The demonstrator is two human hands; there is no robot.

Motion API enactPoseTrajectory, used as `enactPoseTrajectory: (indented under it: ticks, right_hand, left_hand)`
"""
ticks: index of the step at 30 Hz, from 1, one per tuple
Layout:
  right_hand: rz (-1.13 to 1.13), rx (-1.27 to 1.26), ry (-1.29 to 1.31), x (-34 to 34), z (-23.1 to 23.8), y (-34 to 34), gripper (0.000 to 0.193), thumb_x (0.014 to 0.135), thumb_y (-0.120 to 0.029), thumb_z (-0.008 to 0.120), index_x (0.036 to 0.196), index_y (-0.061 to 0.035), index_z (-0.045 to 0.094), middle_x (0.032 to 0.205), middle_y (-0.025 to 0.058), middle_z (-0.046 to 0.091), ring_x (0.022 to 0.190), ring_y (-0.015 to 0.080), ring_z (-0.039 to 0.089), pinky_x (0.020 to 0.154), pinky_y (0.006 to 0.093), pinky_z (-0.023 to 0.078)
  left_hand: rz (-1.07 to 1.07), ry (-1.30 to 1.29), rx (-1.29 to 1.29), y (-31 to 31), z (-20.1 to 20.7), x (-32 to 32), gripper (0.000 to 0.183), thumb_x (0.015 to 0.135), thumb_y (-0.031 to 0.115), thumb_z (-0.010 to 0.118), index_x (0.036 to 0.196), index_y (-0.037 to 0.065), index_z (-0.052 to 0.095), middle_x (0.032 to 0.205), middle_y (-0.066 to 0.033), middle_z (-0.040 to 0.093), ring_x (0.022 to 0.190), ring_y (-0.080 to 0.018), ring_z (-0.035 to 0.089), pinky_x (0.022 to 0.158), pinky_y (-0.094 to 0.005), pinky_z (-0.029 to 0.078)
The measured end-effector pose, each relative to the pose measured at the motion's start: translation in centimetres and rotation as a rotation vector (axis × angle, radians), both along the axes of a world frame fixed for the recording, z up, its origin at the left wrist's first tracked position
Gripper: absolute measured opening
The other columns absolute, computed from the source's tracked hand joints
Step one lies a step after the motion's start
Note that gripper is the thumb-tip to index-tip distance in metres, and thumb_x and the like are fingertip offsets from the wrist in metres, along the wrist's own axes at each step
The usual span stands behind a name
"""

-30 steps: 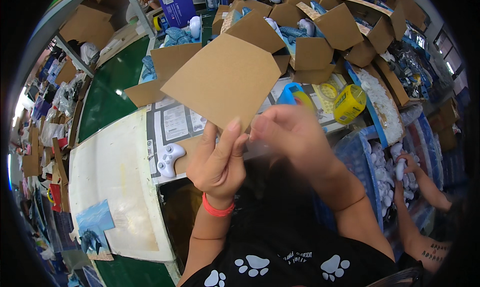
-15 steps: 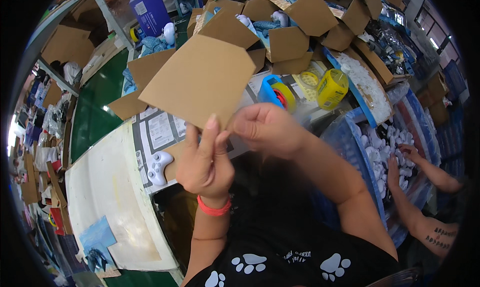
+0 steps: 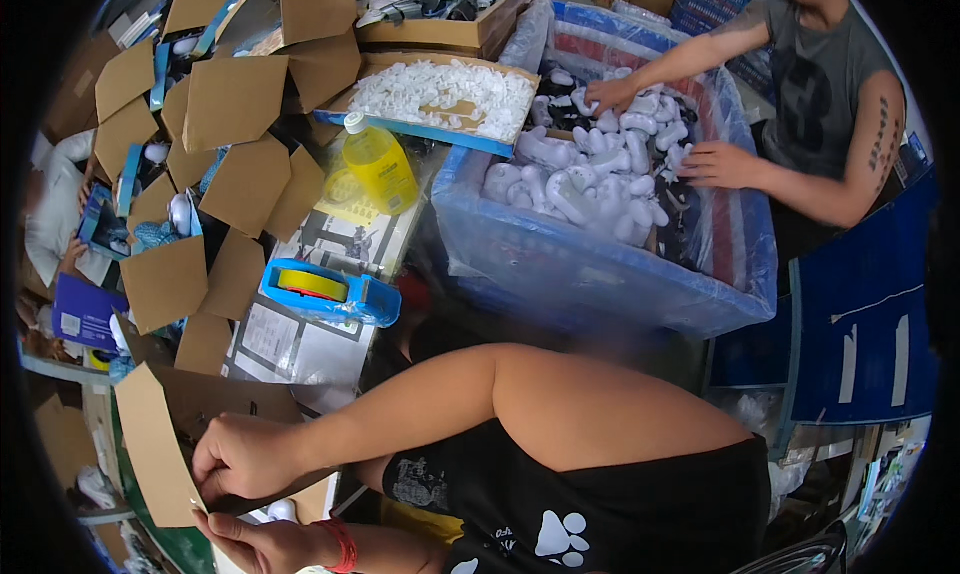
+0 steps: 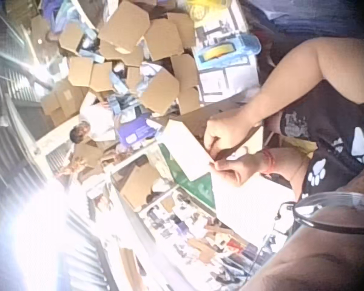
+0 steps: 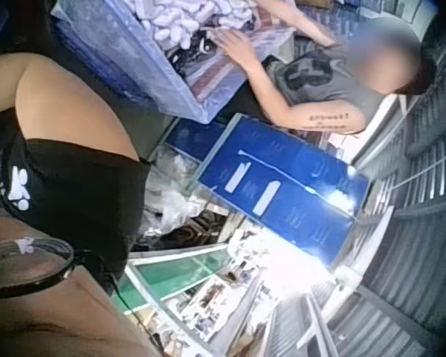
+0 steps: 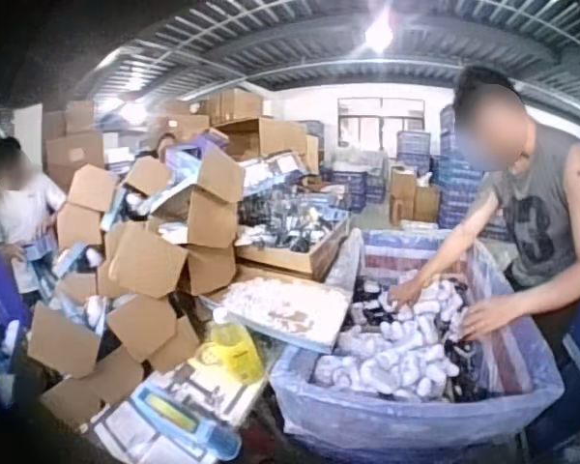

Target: The person places a white game controller and a blue whale plush toy into a blue foam insert, then into a cardboard box. The person seals the box with tape and applies a label. The process is repeated for multiple units.

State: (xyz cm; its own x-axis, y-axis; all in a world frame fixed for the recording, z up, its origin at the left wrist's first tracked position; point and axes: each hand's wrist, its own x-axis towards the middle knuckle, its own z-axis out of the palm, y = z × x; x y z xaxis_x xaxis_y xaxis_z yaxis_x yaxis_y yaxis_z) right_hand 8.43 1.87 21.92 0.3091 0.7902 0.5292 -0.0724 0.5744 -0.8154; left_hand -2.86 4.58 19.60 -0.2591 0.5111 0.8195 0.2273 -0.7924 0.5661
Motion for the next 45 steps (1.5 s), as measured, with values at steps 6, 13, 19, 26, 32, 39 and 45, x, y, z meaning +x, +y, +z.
enactPoseTrajectory:
  ticks: [6,13,19,26,32,39,45]
  right_hand:
    - [-0.008,-0.138,0.166,0.9,0.3,0.4,0.027,0.072,-0.014,0.084,0.093,-0.0003,0.074,0.078,0.0145,0.073,0.069,0.0209,0.07,0.063,0.0333,0.051]
    - [-0.831,0.603,-0.486,2.2,0.4,1.7,0.023,0.079,-0.018,0.074,0.098,-0.0101,0.064,0.089,0.0062,0.059,0.103,0.0317,0.056,0.087,0.0487,0.046]
    - [-0.649,0.839,-0.66,2.3,0.0,5.7,0.012,0.084,-0.015,0.067,0.078,-0.0045,0.067,0.092,0.0075,0.068,0.094,0.028,0.067,0.095,0.0541,0.051]
    - [-0.505,0.903,-0.753,2.0,0.9,8.5,0.014,0.084,-0.018,0.066,0.082,-0.0033,0.066,0.089,0.0091,0.069,0.089,0.0276,0.07,0.086,0.0498,0.057]
    - [-0.206,0.798,-0.658,3.9,1.2,8.9,0.013,0.078,-0.008,0.073,0.091,-0.0093,0.075,0.101,0.004,0.075,0.1,0.0237,0.072,0.096,0.0458,0.056]
    - [-0.3,0.747,-0.747,4.5,2.0,7.1,0.02,0.079,-0.006,0.073,0.099,-0.0062,0.074,0.109,0.0102,0.072,0.106,0.0288,0.07,0.097,0.0415,0.056]
    - [-0.531,0.167,-0.766,11.9,0.3,-2.3,0.056,0.083,-0.01,0.079,0.136,-0.0051,0.061,0.131,0.0132,0.065,0.116,0.0223,0.064,0.099,0.0363,0.052]
  left_hand:
    - [0.03,0.052,0.097,-0.1,1.2,1.5,0.031,0.101,0.018,0.065,0.1,-0.011,0.074,0.093,-0.0144,0.076,0.078,-0.0186,0.067,0.067,-0.0293,0.054]
    - [0.007,0.069,-0.033,0.1,1.2,1.7,0.029,0.103,0.017,0.061,0.11,-0.009,0.071,0.1,-0.0149,0.074,0.086,-0.0209,0.067,0.077,-0.0309,0.054]
    - [-0.104,0.001,0.064,0.6,1.0,2.9,0.022,0.101,0.002,0.06,0.117,-0.01,0.069,0.111,-0.0184,0.074,0.088,-0.0247,0.072,0.078,-0.0312,0.06]
    - [0.144,-0.121,0.085,3.3,-0.6,2.9,0.024,0.1,0.012,0.066,0.113,-0.007,0.073,0.108,-0.0118,0.076,0.089,-0.013,0.07,0.077,-0.0249,0.06]
    - [0.215,0.702,0.225,3.7,1.7,-5.5,0.032,0.105,0.019,0.057,0.13,0.001,0.067,0.122,-0.0119,0.07,0.109,-0.0197,0.062,0.092,-0.0324,0.05]
    - [0.22,1.107,0.32,5.1,6.8,-5.7,0.044,0.093,0.031,0.068,0.132,0.01,0.067,0.131,-0.0144,0.065,0.123,-0.0346,0.06,0.1,-0.0416,0.048]
    - [0.154,1.143,0.269,2.8,7.9,-2.6,0.06,0.07,0.022,0.079,0.129,0.018,0.071,0.111,-0.0096,0.07,0.099,-0.026,0.067,0.085,-0.0385,0.054]
